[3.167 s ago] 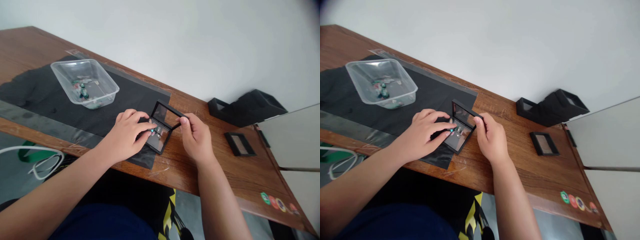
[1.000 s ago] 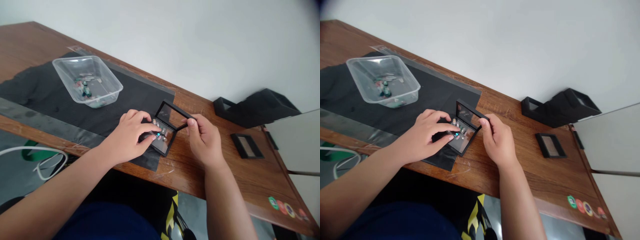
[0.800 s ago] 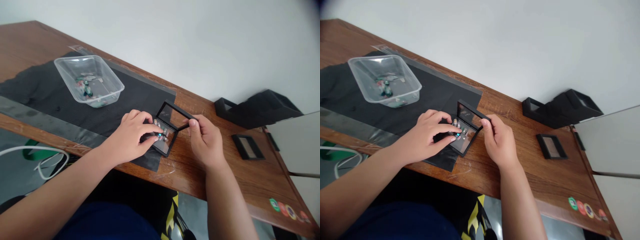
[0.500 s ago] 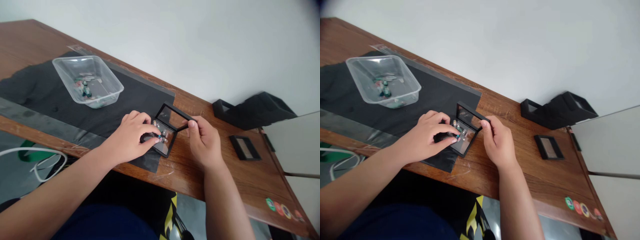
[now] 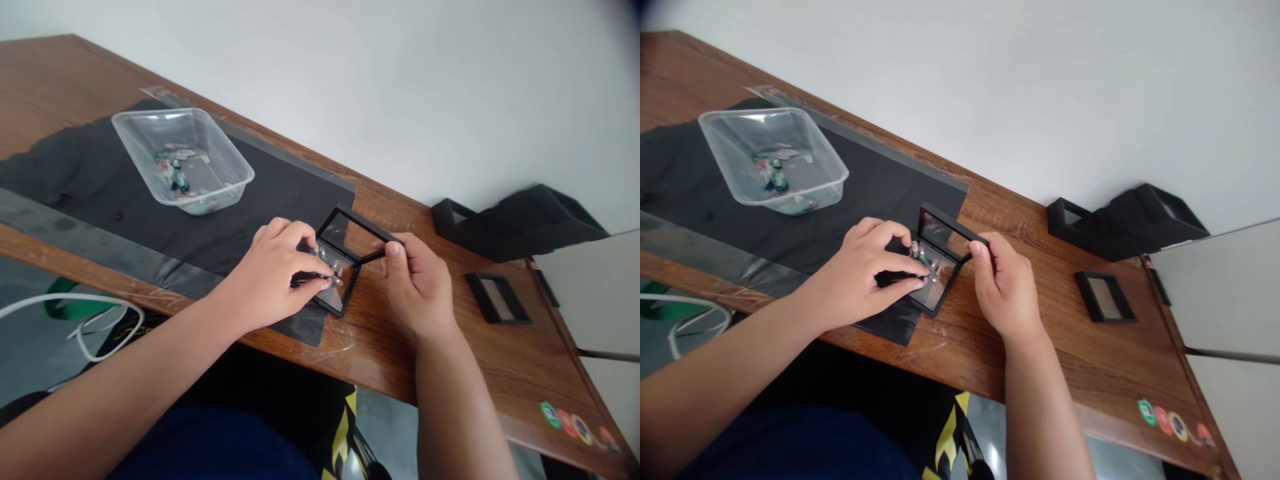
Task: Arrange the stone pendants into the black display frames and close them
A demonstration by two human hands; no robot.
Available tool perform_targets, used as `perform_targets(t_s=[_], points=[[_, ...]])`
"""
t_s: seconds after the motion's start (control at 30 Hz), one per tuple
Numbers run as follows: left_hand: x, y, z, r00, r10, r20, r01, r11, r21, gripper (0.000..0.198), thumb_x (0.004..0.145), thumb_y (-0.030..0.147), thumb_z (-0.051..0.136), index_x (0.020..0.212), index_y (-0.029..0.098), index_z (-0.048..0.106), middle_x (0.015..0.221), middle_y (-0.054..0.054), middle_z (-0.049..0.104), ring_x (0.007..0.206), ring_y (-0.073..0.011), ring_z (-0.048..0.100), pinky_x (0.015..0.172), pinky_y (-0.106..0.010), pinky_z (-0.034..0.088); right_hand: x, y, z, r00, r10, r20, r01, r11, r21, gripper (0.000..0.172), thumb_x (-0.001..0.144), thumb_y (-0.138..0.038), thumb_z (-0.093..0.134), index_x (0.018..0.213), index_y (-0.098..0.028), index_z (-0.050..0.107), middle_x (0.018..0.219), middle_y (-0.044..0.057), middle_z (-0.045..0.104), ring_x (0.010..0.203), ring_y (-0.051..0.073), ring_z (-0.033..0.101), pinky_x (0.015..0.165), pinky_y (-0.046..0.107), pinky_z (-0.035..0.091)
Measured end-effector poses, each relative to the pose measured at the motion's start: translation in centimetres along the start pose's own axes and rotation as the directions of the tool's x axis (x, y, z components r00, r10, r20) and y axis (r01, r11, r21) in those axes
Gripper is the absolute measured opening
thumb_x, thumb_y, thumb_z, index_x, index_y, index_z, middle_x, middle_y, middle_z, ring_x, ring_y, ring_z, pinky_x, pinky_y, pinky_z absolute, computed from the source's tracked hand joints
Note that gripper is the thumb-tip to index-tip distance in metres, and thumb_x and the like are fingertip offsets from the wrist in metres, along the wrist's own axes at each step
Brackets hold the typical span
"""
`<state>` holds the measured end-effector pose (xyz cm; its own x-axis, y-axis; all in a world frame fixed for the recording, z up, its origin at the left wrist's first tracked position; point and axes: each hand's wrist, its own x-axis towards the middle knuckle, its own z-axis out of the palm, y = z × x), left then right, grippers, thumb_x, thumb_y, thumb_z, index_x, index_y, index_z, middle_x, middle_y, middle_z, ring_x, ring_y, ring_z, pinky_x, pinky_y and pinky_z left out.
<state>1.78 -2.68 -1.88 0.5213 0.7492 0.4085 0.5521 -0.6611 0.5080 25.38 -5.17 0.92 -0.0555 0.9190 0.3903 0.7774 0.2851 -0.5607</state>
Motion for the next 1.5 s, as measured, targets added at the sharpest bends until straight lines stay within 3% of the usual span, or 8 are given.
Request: perform_targets(t_s=[0.23, 0.47, 0.63, 0.97, 1.13, 1.37, 1.5], points=[[0.09, 0.11, 0.39, 0.999, 0.018, -0.037, -0.016, 0.998, 0.058, 0.012, 0.091, 0.031, 0.070, 0.091, 0.032, 0.082, 0.109, -0.005, 0.063, 0.105, -0.0271, 0.049, 0.090, -0.045, 0.041, -0.04, 0.00, -0.03, 1.000, 0.005, -0.003, -0.006, 1.000, -0.006, 0.029, 0.104, -0.042, 0.049, 0.097, -0.022, 0.068, 0.072, 0.000, 0.062, 0.063, 0.015, 0.056, 0.063, 0.028, 0.043], [0.25, -0.12, 0.31, 0.999, -0.020, -0.046, 0.022, 0.998, 0.057, 0.012, 0.091, 0.029, 0.069, 0.090, 0.029, 0.081, 0.106, -0.005, 0.064, 0.104, -0.0266, 0.051, 0.094, -0.046, 0.044, -0.03, -0.08, -0.06, 1.000, 0.005, 0.008, -0.005, 1.000, -0.001, 0.030, 0.105, -0.043, 0.048, 0.096, -0.022, 0.067, 0.070, -0.001, 0.061, 0.062, 0.014, 0.055, 0.062, 0.028, 0.042], [0.22, -0.12, 0.35, 0.997, -0.052, -0.061, 0.057, 0.995, 0.086, 0.021, 0.090, 0.030, 0.068, 0.108, 0.026, 0.079, 0.108, -0.007, 0.063, 0.105, -0.0275, 0.051, 0.096, -0.047, 0.045, 0.03, -0.15, -0.05, 1.000, 0.002, 0.006, -0.002, 1.000, 0.011, 0.030, 0.104, -0.044, 0.048, 0.096, -0.022, 0.066, 0.071, -0.001, 0.061, 0.062, 0.015, 0.056, 0.062, 0.028, 0.042], [0.13, 0.02, 0.47, 0.999, -0.038, 0.009, 0.037, 0.994, 0.099, 0.026, 0.093, 0.031, 0.063, 0.115, 0.030, 0.078, 0.122, -0.009, 0.062, 0.114, -0.0305, 0.049, 0.100, -0.052, 0.045, -0.07, -0.09, 0.01, 1.000, -0.008, 0.006, 0.008, 1.000, 0.009, 0.029, 0.104, -0.044, 0.048, 0.097, -0.022, 0.066, 0.070, -0.001, 0.061, 0.061, 0.015, 0.056, 0.061, 0.029, 0.042], [0.08, 0.06, 0.57, 1.000, -0.016, 0.026, 0.012, 0.992, 0.127, 0.034, 0.096, 0.032, 0.059, 0.127, 0.025, 0.072, 0.130, -0.012, 0.061, 0.118, -0.0322, 0.048, 0.101, -0.054, 0.044, -0.11, -0.20, -0.03, 1.000, -0.004, 0.011, 0.004, 1.000, 0.000, 0.029, 0.104, -0.044, 0.048, 0.097, -0.022, 0.066, 0.070, 0.000, 0.062, 0.061, 0.016, 0.057, 0.061, 0.029, 0.042], [0.17, 0.02, 0.58, 0.997, -0.074, 0.008, 0.072, 0.987, 0.141, 0.039, 0.093, 0.037, 0.063, 0.126, 0.019, 0.071, 0.130, -0.012, 0.062, 0.120, -0.0328, 0.049, 0.104, -0.052, 0.043, -0.03, -0.32, -0.13, 1.000, -0.012, 0.016, 0.012, 1.000, -0.011, 0.029, 0.104, -0.043, 0.048, 0.097, -0.022, 0.066, 0.070, -0.001, 0.062, 0.061, 0.014, 0.056, 0.060, 0.028, 0.041], [0.20, -0.08, 0.58, 0.996, -0.090, 0.018, 0.088, 0.991, 0.105, 0.034, 0.093, 0.036, 0.063, 0.123, 0.024, 0.073, 0.127, -0.010, 0.063, 0.118, -0.0317, 0.050, 0.103, -0.052, 0.043, -0.02, -0.30, -0.12, 1.000, -0.013, 0.019, 0.013, 1.000, -0.004, 0.029, 0.104, -0.044, 0.048, 0.097, -0.022, 0.066, 0.069, -0.001, 0.061, 0.060, 0.015, 0.056, 0.059, 0.028, 0.041]])
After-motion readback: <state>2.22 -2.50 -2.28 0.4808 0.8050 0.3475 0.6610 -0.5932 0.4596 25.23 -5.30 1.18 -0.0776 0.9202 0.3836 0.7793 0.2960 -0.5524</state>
